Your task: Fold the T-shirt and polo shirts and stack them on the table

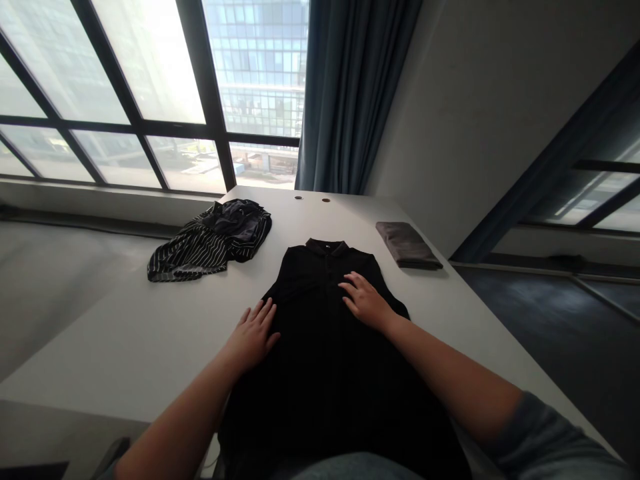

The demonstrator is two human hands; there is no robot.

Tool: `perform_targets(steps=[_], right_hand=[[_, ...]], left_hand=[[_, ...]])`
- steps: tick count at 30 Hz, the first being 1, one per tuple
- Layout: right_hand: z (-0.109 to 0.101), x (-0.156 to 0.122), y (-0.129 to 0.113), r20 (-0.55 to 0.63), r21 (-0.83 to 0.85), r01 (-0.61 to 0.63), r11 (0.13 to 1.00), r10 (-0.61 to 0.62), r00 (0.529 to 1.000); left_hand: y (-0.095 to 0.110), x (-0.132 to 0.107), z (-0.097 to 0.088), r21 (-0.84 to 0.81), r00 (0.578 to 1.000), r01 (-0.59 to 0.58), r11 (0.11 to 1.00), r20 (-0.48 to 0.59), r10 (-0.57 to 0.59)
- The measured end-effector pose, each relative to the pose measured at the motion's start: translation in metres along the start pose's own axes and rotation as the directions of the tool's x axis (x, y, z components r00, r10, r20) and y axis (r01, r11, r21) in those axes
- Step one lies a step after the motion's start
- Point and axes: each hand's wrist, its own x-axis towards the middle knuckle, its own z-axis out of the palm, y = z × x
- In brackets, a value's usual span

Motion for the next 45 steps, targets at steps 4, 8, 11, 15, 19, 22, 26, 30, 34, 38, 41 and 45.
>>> perform_targets(steps=[4,8,11,15,19,22,26,30,34,38,41,45], right_hand=[[-0.018,-0.097,0.048,0.073,0.079,-0.015,0.997,0.009,0.997],[-0.022,-0.172,0.063,0.156,0.097,-0.128,0.987,0.112,0.981],[-0.02,-0.196,0.056,0.196,0.099,-0.189,0.977,0.167,0.966],[-0.019,-0.196,0.047,0.171,0.094,-0.209,0.973,0.191,0.967],[-0.019,-0.192,0.047,0.171,0.084,-0.209,0.974,0.193,0.966],[-0.017,-0.193,0.049,0.17,0.072,-0.203,0.976,0.189,0.967],[-0.012,-0.195,0.053,0.152,0.051,-0.197,0.979,0.187,0.97],[-0.009,-0.195,0.056,0.124,0.05,-0.181,0.982,0.174,0.977],[-0.009,-0.195,0.056,0.123,0.049,-0.184,0.982,0.177,0.977],[-0.007,-0.197,0.058,0.126,0.043,-0.177,0.983,0.17,0.977],[-0.01,-0.191,0.059,0.059,0.031,-0.162,0.986,0.16,0.985],[-0.025,-0.151,0.044,-0.061,0.026,-0.102,0.994,0.103,0.993]], left_hand=[[-0.02,-0.049,0.013,-0.019,0.997,-0.012,1.0,-0.073,0.01],[-0.029,-0.092,0.015,-0.039,0.993,0.042,0.998,-0.111,-0.046],[-0.023,-0.113,0.012,-0.063,0.986,0.103,0.993,-0.127,-0.11],[-0.003,-0.13,0.009,-0.127,0.966,0.166,0.978,-0.18,-0.187],[0.013,-0.143,0.009,-0.204,0.928,0.215,0.955,-0.262,-0.265],[0.018,-0.15,0.009,-0.232,0.907,0.241,0.942,-0.292,-0.304],[0.019,-0.153,0.009,-0.242,0.882,0.269,0.932,-0.327,-0.339],[0.019,-0.156,0.009,-0.237,0.852,0.316,0.919,-0.356,-0.385],[0.021,-0.17,0.013,-0.236,0.803,0.338,0.911,-0.433,-0.41],[0.026,-0.197,0.027,-0.26,0.666,0.431,0.864,-0.555,-0.499],[0.033,-0.213,0.044,-0.396,0.624,0.475,0.785,-0.477,-0.619],[0.047,-0.217,0.06,-0.682,0.645,0.481,0.551,-0.151,-0.749]])
